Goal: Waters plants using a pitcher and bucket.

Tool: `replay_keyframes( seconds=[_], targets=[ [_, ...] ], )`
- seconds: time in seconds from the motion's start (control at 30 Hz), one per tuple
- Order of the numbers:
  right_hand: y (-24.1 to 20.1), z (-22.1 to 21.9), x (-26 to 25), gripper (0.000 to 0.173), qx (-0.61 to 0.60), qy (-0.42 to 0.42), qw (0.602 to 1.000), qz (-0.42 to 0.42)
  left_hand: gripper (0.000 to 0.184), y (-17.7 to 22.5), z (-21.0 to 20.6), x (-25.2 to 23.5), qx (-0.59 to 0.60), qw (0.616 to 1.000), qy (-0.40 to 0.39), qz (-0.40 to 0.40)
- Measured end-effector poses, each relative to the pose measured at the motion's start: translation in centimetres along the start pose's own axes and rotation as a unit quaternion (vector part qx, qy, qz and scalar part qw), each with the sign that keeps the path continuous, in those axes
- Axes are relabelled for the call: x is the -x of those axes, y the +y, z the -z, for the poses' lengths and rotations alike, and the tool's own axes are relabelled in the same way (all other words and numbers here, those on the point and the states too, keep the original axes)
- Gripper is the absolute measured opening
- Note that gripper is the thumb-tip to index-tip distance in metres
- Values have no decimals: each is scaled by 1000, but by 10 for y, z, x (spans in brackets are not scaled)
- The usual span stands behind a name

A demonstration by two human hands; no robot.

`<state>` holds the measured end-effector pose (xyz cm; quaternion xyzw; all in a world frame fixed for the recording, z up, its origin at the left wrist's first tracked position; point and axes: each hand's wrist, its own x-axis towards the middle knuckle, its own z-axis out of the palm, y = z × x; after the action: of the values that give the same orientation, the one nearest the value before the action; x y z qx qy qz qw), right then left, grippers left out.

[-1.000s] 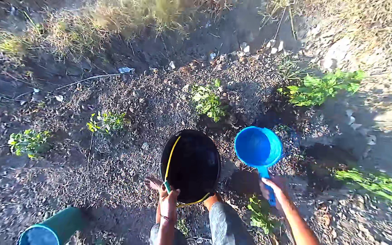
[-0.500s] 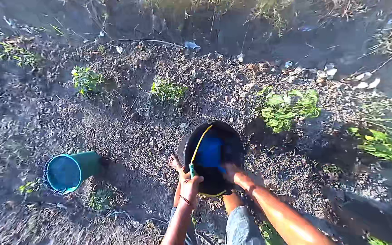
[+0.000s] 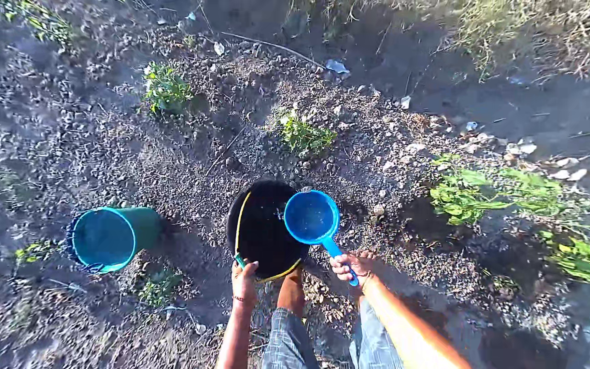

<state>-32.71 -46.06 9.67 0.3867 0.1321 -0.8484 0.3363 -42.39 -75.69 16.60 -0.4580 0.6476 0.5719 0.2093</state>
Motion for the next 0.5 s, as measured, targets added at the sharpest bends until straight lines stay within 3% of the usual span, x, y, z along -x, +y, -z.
replay_keyframes(
  seconds=[0.1,0.27,0.37,0.5],
  targets=[
    [-13,-27,-36,7,-17,78,995,66,32,1,25,-21,4,999,40,7],
    [-66,-43,-116,25,-9,175,980,90,18,4,64,-36,20,993,113,13],
    [-97,-42,-141,16,49,209,973,84,11,1,88,-39,48,988,143,19],
    [-129,-27,-159,9,74,238,964,90,18,-8,98,-41,78,980,179,45]
  ],
)
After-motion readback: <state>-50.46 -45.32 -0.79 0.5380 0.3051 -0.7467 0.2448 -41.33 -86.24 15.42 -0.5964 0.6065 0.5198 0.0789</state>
